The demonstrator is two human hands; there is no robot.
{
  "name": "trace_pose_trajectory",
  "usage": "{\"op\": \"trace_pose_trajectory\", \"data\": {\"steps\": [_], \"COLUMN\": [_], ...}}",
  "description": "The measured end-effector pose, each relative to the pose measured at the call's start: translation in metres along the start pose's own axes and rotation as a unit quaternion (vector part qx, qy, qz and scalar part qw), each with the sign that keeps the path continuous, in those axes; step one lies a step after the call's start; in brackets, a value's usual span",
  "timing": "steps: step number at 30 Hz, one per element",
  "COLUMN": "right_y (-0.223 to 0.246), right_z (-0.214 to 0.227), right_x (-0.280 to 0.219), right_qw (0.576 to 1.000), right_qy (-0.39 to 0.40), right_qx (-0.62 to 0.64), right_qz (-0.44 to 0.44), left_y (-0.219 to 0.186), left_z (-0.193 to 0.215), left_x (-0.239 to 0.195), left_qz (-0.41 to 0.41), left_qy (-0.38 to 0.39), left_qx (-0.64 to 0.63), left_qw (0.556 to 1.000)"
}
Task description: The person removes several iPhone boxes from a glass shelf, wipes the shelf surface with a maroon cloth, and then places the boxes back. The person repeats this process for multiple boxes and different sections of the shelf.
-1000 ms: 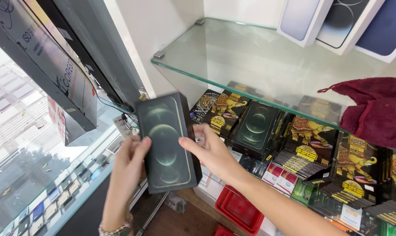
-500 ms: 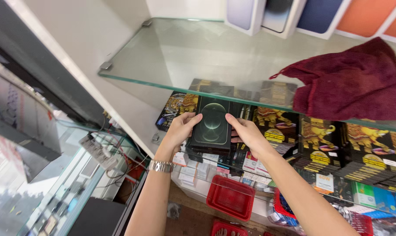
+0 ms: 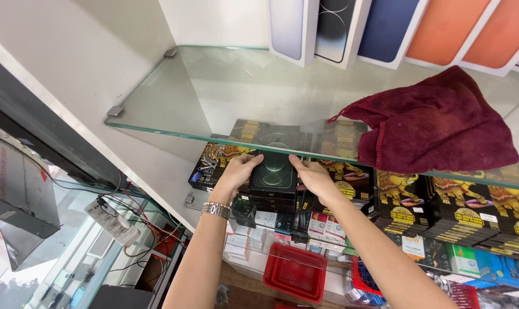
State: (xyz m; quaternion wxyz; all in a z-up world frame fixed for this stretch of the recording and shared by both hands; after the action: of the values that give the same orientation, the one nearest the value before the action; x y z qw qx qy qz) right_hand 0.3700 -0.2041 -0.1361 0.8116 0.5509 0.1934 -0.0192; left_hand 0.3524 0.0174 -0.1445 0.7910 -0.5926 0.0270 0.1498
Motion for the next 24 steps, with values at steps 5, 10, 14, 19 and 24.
{"op": "trace_pose_trajectory", "data": {"steps": [5,10,14,19,24], "right_y": [0.033,0.074,0.1,0.141,0.187], "right_z": [0.011,0.017,0.005,0.012,0.04], "right_x": [-0.029,-0.093,-0.147,-0.196,-0.183], "right_qw": [0.979,0.895,0.904,0.926,0.939], "right_qy": [-0.066,-0.124,-0.009,0.04,0.031], "right_qx": [-0.161,-0.285,-0.289,-0.265,-0.162], "right_qz": [0.108,0.319,0.314,0.266,0.302], "left_y": [-0.02,-0.074,-0.122,-0.172,-0.212], "left_z": [0.017,0.029,0.017,0.023,0.044], "left_x": [-0.032,-0.11,-0.159,-0.179,-0.141], "left_qz": [-0.141,-0.229,-0.204,-0.207,-0.282], "left_qy": [-0.088,-0.154,0.008,0.029,-0.089], "left_qx": [0.024,0.16,0.114,0.007,-0.087], "left_qw": [0.986,0.948,0.972,0.978,0.951]}}
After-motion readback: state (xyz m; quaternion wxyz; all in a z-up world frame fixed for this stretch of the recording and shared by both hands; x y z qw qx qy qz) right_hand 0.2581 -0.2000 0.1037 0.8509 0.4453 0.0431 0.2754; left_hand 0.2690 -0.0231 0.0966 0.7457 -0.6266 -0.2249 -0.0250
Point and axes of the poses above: each hand's wrist, its own x-axis towards the middle knuckle, its own z-axis out of the back of the hand, y = z × x, the point moved 6 cm from there along x, towards the middle knuckle, and after that the axes turned 2 degrees about -y, right-handed, at the moved point
